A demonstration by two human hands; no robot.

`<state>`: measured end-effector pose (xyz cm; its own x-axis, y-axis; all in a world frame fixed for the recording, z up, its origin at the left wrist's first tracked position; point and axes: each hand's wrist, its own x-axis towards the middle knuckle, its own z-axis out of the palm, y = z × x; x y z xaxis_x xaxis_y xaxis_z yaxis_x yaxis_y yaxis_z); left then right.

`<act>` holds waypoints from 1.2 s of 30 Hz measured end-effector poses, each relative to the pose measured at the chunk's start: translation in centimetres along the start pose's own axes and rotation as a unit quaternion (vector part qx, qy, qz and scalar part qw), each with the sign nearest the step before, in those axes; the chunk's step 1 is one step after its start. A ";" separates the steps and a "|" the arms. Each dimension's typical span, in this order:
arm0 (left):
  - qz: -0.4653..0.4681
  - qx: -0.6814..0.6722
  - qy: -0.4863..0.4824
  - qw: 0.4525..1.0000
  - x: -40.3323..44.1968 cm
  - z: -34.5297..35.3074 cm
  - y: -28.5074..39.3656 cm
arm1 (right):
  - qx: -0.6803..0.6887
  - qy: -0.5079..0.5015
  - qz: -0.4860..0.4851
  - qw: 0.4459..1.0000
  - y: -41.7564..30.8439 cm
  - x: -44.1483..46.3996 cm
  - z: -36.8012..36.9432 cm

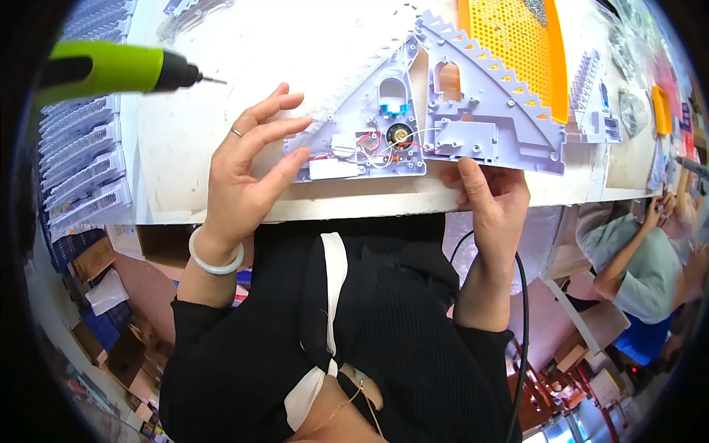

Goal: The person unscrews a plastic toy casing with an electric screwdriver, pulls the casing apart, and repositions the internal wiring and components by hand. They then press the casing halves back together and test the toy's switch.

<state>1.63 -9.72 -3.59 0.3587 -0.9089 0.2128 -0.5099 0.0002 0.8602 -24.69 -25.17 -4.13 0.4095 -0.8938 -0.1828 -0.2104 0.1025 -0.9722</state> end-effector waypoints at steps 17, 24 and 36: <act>0.017 0.003 -0.017 1.000 1.2 1.2 0.8 | 0.002 -0.004 0.007 1.000 0.1 -0.1 -0.1; 0.023 0.019 -0.021 0.999 1.3 1.2 0.7 | -0.016 0.003 0.000 1.000 -0.1 -0.2 0.2; 0.006 0.028 -0.020 0.999 2.1 1.9 0.9 | -0.008 0.006 0.009 1.000 -0.3 -0.1 0.3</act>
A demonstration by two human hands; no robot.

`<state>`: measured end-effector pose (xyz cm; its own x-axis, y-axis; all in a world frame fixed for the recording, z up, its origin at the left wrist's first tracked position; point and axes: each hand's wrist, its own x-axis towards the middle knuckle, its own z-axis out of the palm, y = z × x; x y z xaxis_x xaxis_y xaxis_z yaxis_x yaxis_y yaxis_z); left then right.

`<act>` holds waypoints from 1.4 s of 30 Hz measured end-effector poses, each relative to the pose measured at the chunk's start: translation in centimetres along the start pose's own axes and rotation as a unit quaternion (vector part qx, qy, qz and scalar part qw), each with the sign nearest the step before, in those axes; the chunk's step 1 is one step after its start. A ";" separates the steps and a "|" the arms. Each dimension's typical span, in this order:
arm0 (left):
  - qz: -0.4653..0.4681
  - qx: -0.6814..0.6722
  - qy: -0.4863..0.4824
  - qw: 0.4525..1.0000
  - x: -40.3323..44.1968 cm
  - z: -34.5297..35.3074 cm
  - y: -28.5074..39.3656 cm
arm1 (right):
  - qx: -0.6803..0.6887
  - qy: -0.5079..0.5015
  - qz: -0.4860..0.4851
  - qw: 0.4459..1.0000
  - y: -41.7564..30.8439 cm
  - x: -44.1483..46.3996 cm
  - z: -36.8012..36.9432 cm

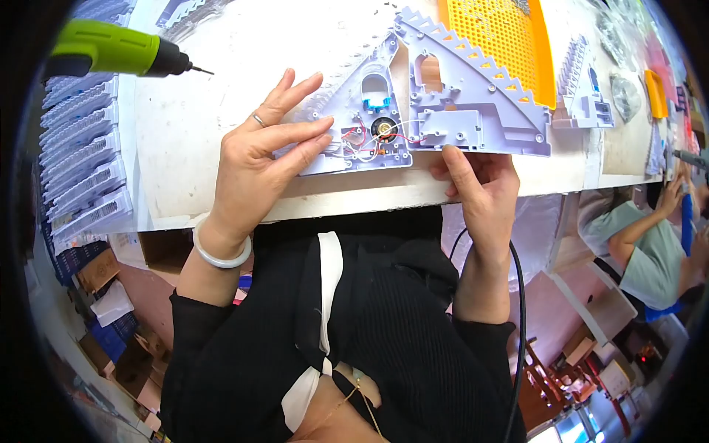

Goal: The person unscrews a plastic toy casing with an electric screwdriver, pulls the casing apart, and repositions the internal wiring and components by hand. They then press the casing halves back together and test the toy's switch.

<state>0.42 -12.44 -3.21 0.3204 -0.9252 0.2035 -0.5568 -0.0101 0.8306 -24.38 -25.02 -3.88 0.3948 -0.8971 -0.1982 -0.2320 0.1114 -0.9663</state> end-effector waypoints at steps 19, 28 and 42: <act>0.022 0.002 0.062 0.998 -2.9 -1.6 -0.6 | -0.009 -0.002 -0.040 0.999 0.6 0.2 0.2; 0.046 0.048 0.068 0.995 -3.4 -1.8 -0.1 | -0.004 0.011 -0.040 0.999 0.8 -0.1 0.3; 0.108 0.141 0.006 0.984 -0.6 1.3 2.6 | 0.009 0.027 -0.056 0.998 0.9 -0.5 1.0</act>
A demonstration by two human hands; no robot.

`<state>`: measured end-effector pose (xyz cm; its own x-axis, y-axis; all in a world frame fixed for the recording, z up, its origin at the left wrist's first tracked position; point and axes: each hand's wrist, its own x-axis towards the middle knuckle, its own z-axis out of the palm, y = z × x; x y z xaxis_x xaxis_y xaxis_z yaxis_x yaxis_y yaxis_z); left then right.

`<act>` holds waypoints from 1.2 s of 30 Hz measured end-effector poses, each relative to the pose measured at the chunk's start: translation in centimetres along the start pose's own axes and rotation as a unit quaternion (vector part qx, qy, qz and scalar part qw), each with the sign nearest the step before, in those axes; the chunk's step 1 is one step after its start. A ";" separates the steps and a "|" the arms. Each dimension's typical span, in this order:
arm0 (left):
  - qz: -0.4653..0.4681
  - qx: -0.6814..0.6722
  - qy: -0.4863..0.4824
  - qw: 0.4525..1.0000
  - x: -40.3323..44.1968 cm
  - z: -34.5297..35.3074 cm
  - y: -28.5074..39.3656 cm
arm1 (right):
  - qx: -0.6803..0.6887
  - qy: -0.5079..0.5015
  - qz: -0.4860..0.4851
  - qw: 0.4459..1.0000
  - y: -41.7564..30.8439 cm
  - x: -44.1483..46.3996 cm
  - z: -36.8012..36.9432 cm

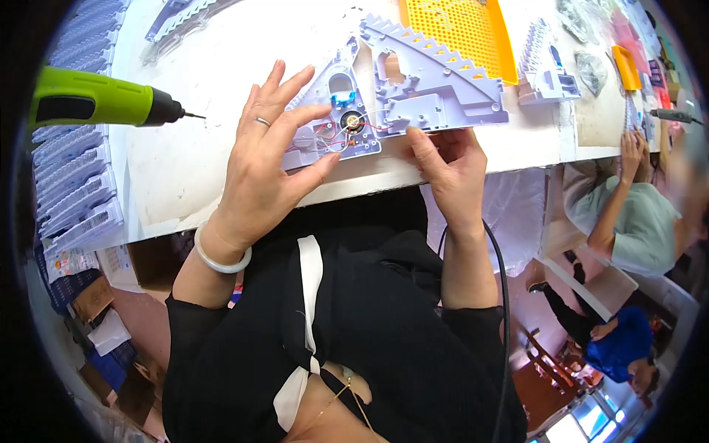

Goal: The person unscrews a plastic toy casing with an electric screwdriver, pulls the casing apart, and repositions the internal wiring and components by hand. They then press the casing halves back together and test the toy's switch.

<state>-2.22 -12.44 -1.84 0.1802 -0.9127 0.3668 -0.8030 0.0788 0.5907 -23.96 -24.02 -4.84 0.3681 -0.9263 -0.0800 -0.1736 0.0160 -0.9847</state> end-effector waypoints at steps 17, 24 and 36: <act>0.045 0.114 -0.010 0.992 1.5 2.0 0.9 | -0.033 -0.059 -0.018 0.998 0.0 0.1 -0.9; 0.022 0.124 -0.018 0.992 1.1 1.8 0.3 | -0.050 -0.041 -0.049 0.997 -0.3 -0.1 -0.6; 0.075 -0.549 -0.127 0.823 1.9 -8.2 5.4 | -0.081 -0.039 -0.036 0.995 0.3 0.1 -0.4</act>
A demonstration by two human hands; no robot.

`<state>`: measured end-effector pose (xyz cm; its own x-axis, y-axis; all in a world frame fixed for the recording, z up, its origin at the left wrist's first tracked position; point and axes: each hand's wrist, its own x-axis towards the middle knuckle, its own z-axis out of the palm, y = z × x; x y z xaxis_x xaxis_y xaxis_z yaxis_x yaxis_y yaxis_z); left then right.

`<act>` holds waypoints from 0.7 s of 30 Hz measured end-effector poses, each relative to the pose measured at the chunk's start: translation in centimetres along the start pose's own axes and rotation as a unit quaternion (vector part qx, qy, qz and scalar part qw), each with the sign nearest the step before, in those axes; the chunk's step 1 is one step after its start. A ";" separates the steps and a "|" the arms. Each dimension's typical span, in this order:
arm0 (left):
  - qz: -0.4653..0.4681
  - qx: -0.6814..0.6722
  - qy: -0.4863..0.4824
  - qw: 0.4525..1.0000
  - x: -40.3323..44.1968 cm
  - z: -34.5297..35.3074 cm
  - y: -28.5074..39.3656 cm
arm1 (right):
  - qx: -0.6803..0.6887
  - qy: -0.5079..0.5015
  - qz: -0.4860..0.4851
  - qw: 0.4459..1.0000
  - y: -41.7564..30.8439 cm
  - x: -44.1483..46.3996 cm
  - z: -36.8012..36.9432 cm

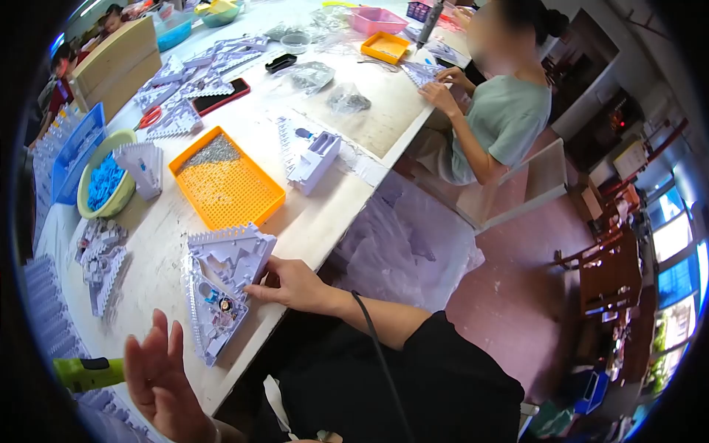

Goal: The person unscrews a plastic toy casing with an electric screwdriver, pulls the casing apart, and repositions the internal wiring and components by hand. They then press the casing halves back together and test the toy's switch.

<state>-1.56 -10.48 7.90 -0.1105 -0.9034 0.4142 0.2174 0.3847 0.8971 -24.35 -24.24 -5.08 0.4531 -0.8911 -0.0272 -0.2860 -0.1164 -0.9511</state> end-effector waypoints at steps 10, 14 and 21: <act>-0.004 -0.339 -0.140 0.930 0.9 0.2 4.8 | 0.015 -0.006 0.040 0.999 0.0 0.0 0.1; 0.301 0.085 -0.101 0.944 2.7 -0.3 7.4 | 0.031 0.018 0.020 0.999 0.6 -0.1 0.3; 0.300 0.873 -0.273 0.272 -0.8 -2.2 18.5 | 0.067 0.030 0.019 0.997 0.4 0.1 0.5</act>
<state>4.65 -3.05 23.83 -0.7939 -0.5998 0.0996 -0.3834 0.3667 -0.8477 -24.04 -24.16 -5.63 0.3912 -0.9190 -0.0496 -0.1841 -0.0253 -0.9826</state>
